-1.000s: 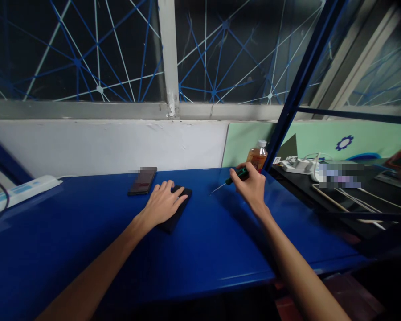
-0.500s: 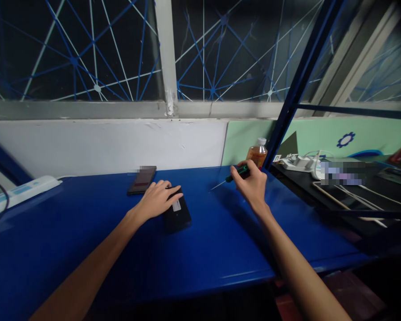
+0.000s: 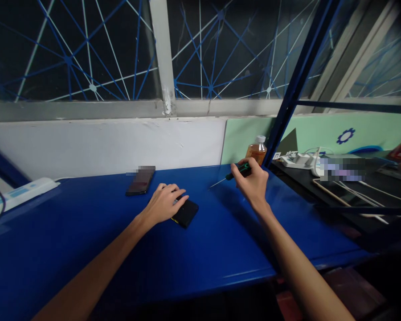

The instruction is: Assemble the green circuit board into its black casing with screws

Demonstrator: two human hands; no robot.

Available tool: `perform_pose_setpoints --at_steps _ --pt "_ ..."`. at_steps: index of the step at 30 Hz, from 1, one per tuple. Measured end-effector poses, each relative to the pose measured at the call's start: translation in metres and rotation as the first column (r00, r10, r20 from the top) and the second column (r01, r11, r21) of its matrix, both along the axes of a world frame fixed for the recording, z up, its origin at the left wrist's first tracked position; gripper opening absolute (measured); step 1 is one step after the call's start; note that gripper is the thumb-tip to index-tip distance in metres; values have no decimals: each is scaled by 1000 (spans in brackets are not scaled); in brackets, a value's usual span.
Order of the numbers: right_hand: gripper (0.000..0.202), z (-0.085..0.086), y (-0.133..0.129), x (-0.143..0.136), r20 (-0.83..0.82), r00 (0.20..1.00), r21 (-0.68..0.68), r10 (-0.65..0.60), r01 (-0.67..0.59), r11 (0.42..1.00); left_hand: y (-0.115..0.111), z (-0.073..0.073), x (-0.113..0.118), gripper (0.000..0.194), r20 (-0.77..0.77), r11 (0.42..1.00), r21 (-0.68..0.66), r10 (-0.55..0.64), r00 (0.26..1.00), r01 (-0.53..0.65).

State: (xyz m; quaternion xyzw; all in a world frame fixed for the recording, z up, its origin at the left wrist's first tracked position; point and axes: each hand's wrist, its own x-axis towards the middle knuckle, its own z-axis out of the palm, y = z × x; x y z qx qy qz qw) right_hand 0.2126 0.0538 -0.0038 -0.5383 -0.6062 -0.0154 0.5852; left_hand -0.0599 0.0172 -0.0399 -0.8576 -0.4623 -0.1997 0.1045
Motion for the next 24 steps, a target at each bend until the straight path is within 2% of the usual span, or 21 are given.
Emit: perform_pose_setpoints --at_steps 4,6,8,11,14,17,24 --pt "18 0 0 0 -19 1000 -2 17 -17 1000 -4 -1 5 43 -44 983 64 173 984 -170" --pt "17 0 -1 0 -49 998 -7 48 -48 999 -8 1 8 46 -45 978 61 205 978 -202" --pt "18 -1 -1 -1 -100 990 -21 96 -98 995 -11 2 11 48 -9 985 37 168 986 -167" --pt "20 -1 -2 -4 -204 962 -40 183 -195 980 -13 4 15 43 121 998 -41 55 991 -51" --pt "21 -1 -3 -9 -287 916 -42 279 -303 952 -12 4 19 36 272 996 -88 -11 962 36" --pt "21 -2 -6 -16 -342 870 -41 355 -391 920 -12 3 22 34 360 993 -72 -65 930 98" --pt "19 -7 -14 -31 -331 859 -59 389 -431 901 -13 1 25 18 460 986 -48 -122 879 162"
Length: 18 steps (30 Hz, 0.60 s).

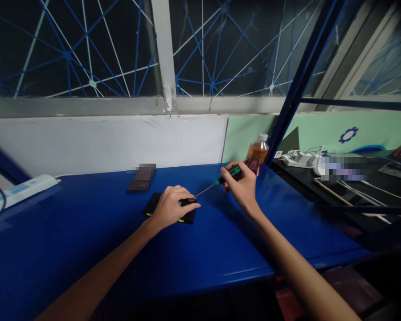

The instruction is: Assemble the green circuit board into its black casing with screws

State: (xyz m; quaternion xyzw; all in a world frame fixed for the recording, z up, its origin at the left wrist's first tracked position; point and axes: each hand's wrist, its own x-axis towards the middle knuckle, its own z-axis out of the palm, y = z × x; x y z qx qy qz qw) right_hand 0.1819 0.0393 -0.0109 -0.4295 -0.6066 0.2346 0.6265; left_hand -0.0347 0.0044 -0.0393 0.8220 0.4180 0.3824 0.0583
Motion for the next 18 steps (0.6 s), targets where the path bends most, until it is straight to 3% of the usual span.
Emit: perform_pose_setpoints --at_steps 8,18 --pt "17 3 0 2 -6 1000 23 -20 20 1000 2 0 -1 11 87 999 -32 -2 996 5" --pt "17 4 -1 1 2 1000 31 -18 18 999 -1 6 0 15 64 997 -73 11 998 -6"
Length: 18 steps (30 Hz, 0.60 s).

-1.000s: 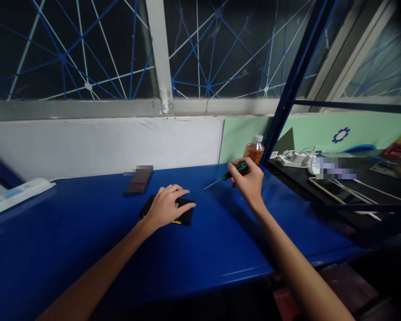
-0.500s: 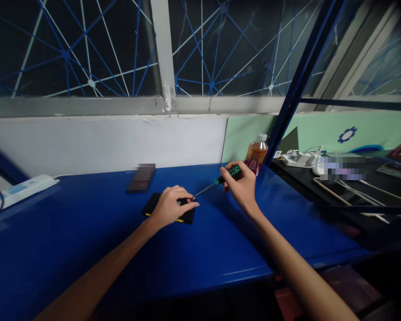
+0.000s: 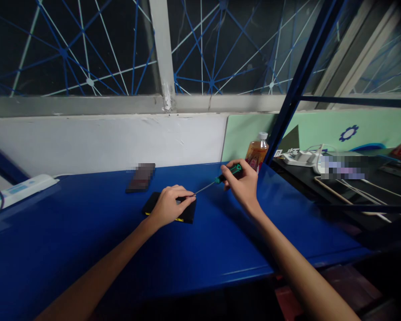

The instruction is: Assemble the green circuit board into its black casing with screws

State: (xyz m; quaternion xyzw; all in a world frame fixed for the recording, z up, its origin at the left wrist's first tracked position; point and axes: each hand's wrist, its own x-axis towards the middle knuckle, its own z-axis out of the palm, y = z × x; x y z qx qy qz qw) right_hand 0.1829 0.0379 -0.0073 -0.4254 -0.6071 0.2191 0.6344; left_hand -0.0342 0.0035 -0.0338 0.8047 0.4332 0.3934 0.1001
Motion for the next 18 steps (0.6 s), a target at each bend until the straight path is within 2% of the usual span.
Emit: perform_pose_setpoints --at_steps 18 --pt "17 2 0 1 -7 1000 1 -14 14 1000 1 -1 -1 13 -20 1000 22 -8 1000 9"
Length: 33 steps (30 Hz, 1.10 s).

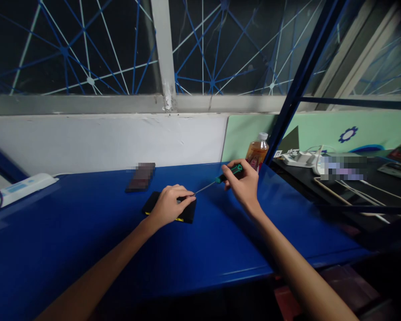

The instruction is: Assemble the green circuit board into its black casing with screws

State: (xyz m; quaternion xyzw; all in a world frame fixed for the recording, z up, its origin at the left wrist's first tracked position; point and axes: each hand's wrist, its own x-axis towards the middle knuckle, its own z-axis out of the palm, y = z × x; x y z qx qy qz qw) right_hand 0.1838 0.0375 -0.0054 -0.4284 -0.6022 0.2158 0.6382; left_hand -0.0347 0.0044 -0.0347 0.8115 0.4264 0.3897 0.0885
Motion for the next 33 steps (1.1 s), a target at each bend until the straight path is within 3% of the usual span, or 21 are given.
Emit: perform_pose_setpoints --at_steps 20,33 --pt "18 1 0 1 -23 1000 6 2 -2 1000 -1 0 2 16 28 999 40 23 999 -24" --pt "16 3 -2 2 -27 1000 24 -3 4 1000 -2 -1 1 16 -53 995 92 31 998 -26"
